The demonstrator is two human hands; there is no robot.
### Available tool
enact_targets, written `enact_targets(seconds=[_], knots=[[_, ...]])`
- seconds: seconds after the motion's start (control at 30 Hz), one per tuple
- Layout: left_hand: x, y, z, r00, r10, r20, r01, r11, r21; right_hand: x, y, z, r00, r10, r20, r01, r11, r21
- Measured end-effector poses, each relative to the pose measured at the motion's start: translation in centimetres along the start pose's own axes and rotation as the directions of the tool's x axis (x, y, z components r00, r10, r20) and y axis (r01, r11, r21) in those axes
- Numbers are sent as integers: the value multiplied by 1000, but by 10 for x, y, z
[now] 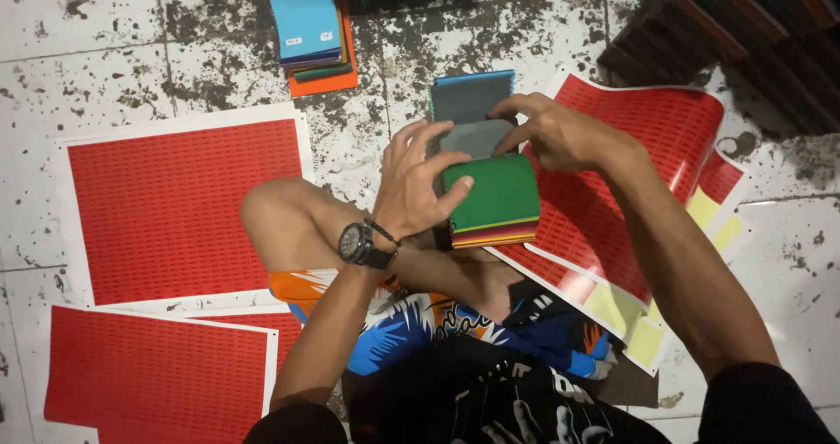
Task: Peeling small red stickers from a sheet and applying them to the edges of various colored cards.
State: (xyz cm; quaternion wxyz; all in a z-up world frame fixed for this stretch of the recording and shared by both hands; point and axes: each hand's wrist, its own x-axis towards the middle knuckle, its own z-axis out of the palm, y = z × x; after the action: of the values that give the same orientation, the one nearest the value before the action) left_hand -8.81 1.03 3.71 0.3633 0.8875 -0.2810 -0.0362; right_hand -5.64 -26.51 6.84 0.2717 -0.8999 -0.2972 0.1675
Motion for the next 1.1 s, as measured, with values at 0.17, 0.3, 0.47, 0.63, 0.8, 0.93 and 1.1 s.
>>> enact_targets(seconds=[0.17, 0.3, 0.47, 0.63, 0.8, 0.93, 1.1], knots=[[1, -2, -1, 998, 29, 63, -25, 997, -69, -11, 14, 25, 986, -64, -152, 68, 997, 24], [-2, -4, 0, 999, 31, 37, -30, 999, -40, -18, 6, 45, 940, -19, -341, 41, 997, 59], [2, 0, -5, 985, 171, -28, -172, 985, -24, -25, 4, 60, 893, 20, -450, 4, 999, 52], [13, 42, -17, 970, 233, -74, -228, 971, 73, -47, 5, 71, 859, 47, -511, -62, 998, -14], [42, 105, 15, 917, 397, -38, -398, 916, -52, -120, -7, 64, 681, 227, -697, -242, 967, 78], [62, 151, 77, 839, 544, 30, -527, 825, -206, -192, -2, 82, 357, 460, -813, -481, 837, 262], [89, 186, 165, 785, 574, 233, -568, 817, -100, -233, -17, 118, 93, 725, -683, -460, 639, 616]])
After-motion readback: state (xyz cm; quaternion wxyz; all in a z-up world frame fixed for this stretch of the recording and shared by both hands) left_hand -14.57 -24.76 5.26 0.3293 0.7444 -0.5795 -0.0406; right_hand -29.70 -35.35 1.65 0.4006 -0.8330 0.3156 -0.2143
